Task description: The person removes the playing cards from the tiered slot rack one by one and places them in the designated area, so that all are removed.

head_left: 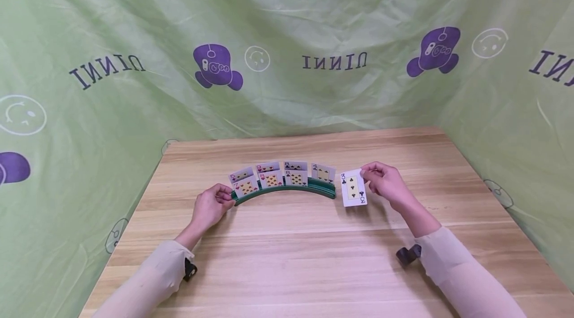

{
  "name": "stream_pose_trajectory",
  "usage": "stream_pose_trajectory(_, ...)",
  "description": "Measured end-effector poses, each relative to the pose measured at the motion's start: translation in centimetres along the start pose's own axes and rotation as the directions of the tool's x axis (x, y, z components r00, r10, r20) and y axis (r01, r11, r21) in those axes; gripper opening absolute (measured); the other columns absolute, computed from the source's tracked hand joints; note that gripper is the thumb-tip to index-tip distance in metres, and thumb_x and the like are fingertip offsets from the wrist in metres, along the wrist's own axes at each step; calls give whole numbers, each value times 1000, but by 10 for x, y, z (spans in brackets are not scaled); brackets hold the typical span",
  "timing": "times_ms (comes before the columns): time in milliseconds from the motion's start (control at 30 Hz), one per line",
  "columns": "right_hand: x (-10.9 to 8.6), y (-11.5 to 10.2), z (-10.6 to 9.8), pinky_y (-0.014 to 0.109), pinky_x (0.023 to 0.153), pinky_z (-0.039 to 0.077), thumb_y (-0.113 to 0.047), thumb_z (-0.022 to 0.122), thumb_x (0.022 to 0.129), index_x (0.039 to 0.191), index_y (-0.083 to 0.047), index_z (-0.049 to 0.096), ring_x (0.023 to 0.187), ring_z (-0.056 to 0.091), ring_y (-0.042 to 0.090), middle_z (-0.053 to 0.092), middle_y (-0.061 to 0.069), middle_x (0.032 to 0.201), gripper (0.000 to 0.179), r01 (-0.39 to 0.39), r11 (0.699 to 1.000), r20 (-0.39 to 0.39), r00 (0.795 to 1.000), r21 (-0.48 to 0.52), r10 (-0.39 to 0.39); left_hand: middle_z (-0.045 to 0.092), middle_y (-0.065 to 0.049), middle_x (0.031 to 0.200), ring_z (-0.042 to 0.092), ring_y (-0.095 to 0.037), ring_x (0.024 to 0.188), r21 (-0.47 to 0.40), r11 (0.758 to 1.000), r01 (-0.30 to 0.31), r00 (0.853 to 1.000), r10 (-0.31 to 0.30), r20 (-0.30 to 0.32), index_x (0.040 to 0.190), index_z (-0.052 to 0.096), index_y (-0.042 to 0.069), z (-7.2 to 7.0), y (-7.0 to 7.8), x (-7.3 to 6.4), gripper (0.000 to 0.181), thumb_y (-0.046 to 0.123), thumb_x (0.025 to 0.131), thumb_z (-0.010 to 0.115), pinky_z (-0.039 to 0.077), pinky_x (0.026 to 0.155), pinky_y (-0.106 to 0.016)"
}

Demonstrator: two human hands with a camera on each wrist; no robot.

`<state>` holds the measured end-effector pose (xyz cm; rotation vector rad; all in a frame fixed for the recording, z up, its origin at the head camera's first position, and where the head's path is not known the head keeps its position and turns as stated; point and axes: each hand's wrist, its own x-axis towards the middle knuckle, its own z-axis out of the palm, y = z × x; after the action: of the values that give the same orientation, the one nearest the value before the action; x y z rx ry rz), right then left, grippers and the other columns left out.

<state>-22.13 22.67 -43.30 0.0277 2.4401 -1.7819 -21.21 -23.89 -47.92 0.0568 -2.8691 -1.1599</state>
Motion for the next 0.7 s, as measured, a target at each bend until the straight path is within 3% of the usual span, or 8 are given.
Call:
stream_pose_trajectory(433,26,5,0,18,49,35,-20,56,101,125,4,54,56,47,2,66,-5,86,34,-62,998,-27,998,11,62,71,-8,94,67,-15,80,7,1000,4,1000,-4,1,106,67,7,0,1,0,26,7,82,79,57,75,-27)
stream_pose_trajectory(700,44,6,1,20,53,39,-24,55,101,126,-3,56,64,51,6,64,7,106,33,-126,991,-26,992,-50,125,71,-8,94,67,-15,80,6,1000,2,1000,-2,3,105,67,7,-1,1,-1,27,6,81,79,57,74,-25)
